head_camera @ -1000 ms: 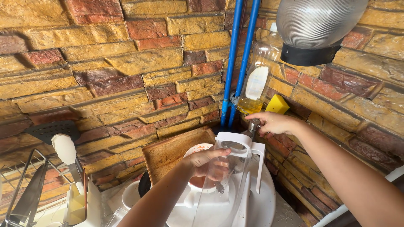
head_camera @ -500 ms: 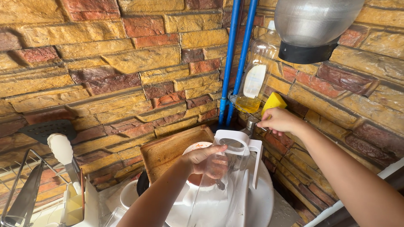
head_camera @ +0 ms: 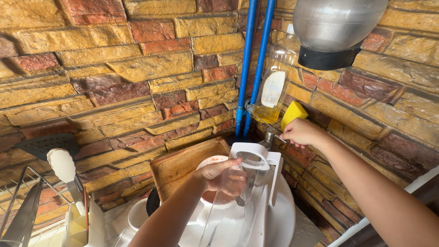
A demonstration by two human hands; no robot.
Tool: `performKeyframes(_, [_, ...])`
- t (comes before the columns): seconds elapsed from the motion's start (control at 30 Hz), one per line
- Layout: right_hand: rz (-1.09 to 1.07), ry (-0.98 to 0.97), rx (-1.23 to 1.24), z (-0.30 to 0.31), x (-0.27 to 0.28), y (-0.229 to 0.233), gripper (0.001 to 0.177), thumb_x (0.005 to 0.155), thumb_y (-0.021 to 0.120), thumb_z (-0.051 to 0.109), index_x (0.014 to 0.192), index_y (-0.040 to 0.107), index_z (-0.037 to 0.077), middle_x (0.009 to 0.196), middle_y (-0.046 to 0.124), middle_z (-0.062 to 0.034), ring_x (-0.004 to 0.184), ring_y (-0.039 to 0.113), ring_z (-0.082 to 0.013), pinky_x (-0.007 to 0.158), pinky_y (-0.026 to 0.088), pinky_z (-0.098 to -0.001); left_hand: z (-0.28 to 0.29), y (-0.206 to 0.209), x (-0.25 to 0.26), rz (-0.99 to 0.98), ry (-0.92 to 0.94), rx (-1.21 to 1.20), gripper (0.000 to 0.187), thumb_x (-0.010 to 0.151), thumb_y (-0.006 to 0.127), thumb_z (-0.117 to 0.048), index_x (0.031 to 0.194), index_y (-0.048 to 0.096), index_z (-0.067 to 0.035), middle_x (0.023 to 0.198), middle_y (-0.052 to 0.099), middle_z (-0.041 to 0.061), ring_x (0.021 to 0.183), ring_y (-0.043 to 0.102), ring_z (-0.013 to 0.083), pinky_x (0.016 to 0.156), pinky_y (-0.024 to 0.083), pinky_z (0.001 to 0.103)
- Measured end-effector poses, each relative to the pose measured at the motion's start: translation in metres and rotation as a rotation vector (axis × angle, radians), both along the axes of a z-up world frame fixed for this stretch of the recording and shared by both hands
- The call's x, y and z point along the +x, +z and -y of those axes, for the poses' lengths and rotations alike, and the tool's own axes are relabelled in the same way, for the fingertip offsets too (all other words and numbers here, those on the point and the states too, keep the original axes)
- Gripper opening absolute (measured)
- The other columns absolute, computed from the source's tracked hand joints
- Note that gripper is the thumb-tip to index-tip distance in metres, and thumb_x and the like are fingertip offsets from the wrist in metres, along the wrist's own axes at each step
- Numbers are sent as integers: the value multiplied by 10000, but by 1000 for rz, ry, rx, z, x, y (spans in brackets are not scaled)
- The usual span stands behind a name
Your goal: The person wipes a table surface with a cloth, washes hands at a sink, rinses a clear pitcher, and fills it with water from a large blue dispenser. The person then places the filled pitcher on the table and washes a spoon with a sponge.
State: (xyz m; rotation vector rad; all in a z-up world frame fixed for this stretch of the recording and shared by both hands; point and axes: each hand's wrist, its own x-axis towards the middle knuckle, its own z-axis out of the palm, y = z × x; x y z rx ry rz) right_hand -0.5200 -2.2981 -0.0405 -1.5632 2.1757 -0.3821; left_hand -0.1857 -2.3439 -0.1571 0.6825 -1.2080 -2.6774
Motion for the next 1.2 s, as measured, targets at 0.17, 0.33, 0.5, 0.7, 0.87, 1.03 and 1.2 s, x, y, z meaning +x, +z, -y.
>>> performKeyframes(0.17, [12, 4, -21, 1, 6, -2, 277, 919, 737, 260, 948, 775, -12, 671, 671, -91, 491, 613, -165, 418, 476, -317, 2, 1, 0, -32, -6, 33, 1209, 692, 888, -503, 1593, 156, -164, 1605, 343, 259, 1455, 372, 481, 1091, 292, 772])
performKeyframes(0.33, [6, -117, -66, -19, 34, 16, 339, 927, 716, 331, 984, 744, -2, 667, 668, -81, 523, 633, -165, 445, 506, -300, 1, -1, -2, -69, -2, 42, 1210, 703, 877, -501, 1584, 118, -168, 1617, 331, 272, 1460, 374, 502, 1106, 290, 782])
performKeyframes(0.5, [264, -335, -33, -82, 92, 20, 481, 965, 627, 506, 1071, 626, 37, 775, 686, -126, 640, 707, -223, 546, 604, -336, -1, 0, -2, -146, -33, 16, 1201, 732, 863, -535, 1608, 152, -123, 1623, 303, 267, 1457, 362, 500, 1106, 283, 768])
performKeyframes(0.7, [1072, -266, -52, -112, 116, 6, 376, 925, 650, 361, 1092, 599, 28, 832, 721, -183, 714, 734, -309, 663, 619, -465, -8, 0, -6, -141, 46, 28, 1174, 737, 849, -527, 1615, 176, -132, 1615, 246, 281, 1479, 292, 460, 1142, 304, 719])
performKeyframes(0.87, [1263, -286, -116, -100, 124, 0, 268, 959, 611, 230, 1082, 588, -7, 958, 751, -212, 859, 768, -331, 786, 650, -471, -11, 6, 8, -29, 189, -160, 1013, 803, 762, -546, 1579, 299, -88, 1576, 332, 272, 1429, 402, 424, 1140, 413, 597])
performKeyframes(1.03, [1334, -244, -221, -84, 151, -2, 209, 933, 629, 108, 1118, 615, 10, 1003, 736, -189, 889, 756, -326, 807, 629, -493, -22, 35, 23, 231, 323, -406, 696, 923, 608, -479, 1503, 490, -112, 1517, 499, 237, 1338, 523, 344, 1075, 450, 450])
performKeyframes(1.2, [1330, -300, -234, -70, 161, 4, 228, 919, 556, 48, 1145, 558, 17, 1048, 714, -213, 949, 734, -386, 798, 613, -570, -56, 78, 33, 470, 503, -627, 584, 968, 571, -450, 1436, 544, -102, 1421, 584, 163, 1239, 567, 274, 1034, 495, 436])
